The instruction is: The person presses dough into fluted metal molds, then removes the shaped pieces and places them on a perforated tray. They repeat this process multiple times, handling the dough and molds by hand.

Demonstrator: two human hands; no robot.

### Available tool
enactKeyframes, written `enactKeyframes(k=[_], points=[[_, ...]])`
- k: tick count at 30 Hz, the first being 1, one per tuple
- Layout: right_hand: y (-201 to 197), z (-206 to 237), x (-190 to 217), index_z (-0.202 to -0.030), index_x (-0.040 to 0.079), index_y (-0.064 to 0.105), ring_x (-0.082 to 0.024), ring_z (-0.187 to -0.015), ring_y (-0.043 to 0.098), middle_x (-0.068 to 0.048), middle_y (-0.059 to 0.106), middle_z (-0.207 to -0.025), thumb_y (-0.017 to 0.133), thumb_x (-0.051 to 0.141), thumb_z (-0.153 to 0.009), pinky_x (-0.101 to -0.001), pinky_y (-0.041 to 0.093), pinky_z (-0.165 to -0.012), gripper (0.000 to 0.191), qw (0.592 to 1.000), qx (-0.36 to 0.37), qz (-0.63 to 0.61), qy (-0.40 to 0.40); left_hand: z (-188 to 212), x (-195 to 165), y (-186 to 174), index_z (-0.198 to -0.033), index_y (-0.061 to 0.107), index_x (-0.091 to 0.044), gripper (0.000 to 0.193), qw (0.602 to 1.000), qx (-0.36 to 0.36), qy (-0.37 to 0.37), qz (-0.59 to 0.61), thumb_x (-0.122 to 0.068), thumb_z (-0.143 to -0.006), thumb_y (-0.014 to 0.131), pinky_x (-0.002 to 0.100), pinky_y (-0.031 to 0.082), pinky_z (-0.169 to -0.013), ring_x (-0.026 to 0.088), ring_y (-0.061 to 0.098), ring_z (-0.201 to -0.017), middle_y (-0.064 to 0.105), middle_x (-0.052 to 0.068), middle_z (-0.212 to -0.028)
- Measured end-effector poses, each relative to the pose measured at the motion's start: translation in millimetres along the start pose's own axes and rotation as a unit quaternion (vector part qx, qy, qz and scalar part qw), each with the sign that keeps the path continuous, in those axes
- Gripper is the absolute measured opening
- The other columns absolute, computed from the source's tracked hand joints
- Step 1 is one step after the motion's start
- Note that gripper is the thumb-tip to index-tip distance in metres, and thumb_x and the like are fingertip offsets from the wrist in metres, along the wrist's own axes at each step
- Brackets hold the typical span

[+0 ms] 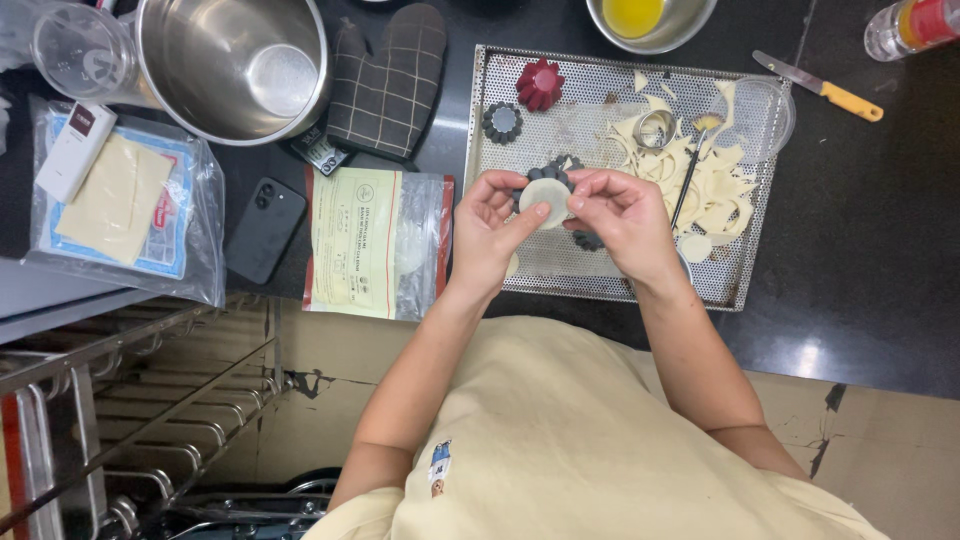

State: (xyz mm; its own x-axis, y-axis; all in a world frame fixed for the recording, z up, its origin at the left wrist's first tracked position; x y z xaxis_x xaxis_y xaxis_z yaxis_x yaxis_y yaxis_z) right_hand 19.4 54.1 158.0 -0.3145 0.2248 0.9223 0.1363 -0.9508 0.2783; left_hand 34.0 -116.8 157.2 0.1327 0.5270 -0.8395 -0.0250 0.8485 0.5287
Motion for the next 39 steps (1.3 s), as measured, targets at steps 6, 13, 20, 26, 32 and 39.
enactKeyframes(k=[6, 13, 20, 26, 32, 39], points=[[-1, 0, -2, -0.094, 0.002, 0.065, -0.012, -0.096, 0.07, -0.009, 0.066, -0.124, 0.068, 0.005, -0.097, -0.0292, 0.063, -0.083, 0.005, 1.0, 0.004, 0.001, -0.001, -2, 0, 0, -0.114, 0.057, 0.0, 0.037, 1.0, -0.008, 0.003, -0.008, 0.003, -0.086, 0.08, 0.029, 0.055, -0.092, 0.015, 0.064, -0.105, 0.065, 0.01, -0.11], [1, 1, -3, -0.096, 0.002, 0.062, -0.013, -0.101, 0.069, -0.009, 0.065, -0.125, 0.066, 0.005, -0.098, -0.0304, 0.064, -0.086, 0.006, 1.0, 0.012, -0.005, -0.009, -2, 2, -3, -0.114, 0.057, -0.001, 0.038, 1.0, -0.018, -0.013, -0.002, 0.002, -0.084, 0.08, 0.029, 0.056, -0.092, 0.015, 0.065, -0.105, 0.066, 0.01, -0.111], [11, 4, 14, -0.106, 0.002, 0.059, -0.015, -0.101, 0.07, -0.01, 0.065, -0.121, 0.068, 0.003, -0.096, -0.0296, 0.063, -0.086, 0.013, 0.999, 0.037, -0.005, -0.039, -1, 4, -3, -0.114, 0.058, -0.001, 0.036, 1.0, 0.007, -0.004, -0.012, 0.001, -0.086, 0.081, 0.029, 0.054, -0.093, 0.015, 0.065, -0.104, 0.066, 0.009, -0.109], [23, 10, 30, -0.129, -0.004, 0.061, -0.014, -0.104, 0.068, -0.01, 0.066, -0.117, 0.069, 0.002, -0.097, -0.0286, 0.06, -0.089, 0.034, 0.993, 0.055, 0.066, -0.085, 2, 6, -1, -0.115, 0.058, -0.002, 0.028, 0.998, 0.019, -0.046, 0.031, -0.004, -0.092, 0.074, 0.032, 0.055, -0.09, 0.016, 0.066, -0.102, 0.066, 0.009, -0.107], [18, 8, 23, -0.133, -0.005, 0.06, -0.014, -0.106, 0.069, -0.011, 0.068, -0.12, 0.062, 0.005, -0.101, -0.0298, 0.061, -0.089, 0.034, 0.996, 0.049, 0.054, -0.049, 4, 3, -4, -0.115, 0.059, -0.003, 0.021, 0.986, 0.021, -0.104, 0.127, -0.019, -0.102, 0.054, 0.034, 0.059, -0.088, 0.014, 0.066, -0.106, 0.066, 0.006, -0.111], [18, 10, 27, -0.135, -0.005, 0.06, -0.014, -0.107, 0.07, -0.011, 0.069, -0.121, 0.06, 0.007, -0.099, -0.0293, 0.062, -0.089, 0.037, 0.997, 0.061, 0.025, -0.041, 4, 5, -1, -0.119, 0.057, -0.004, 0.022, 0.997, 0.028, -0.07, 0.035, -0.01, -0.098, 0.063, 0.031, 0.056, -0.085, 0.014, 0.065, -0.102, 0.065, 0.007, -0.112]])
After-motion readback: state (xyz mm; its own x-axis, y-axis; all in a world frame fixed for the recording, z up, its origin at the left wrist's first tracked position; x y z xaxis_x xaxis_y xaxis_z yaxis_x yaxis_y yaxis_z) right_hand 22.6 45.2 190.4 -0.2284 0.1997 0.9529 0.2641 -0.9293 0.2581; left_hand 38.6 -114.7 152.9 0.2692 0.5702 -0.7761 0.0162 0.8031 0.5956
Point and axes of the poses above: each hand's wrist, its own z-axis away from the middle knuckle, its own y-axis out of the palm, x = y × z, the point moved 7 cm from there along -z, towards the middle knuckle
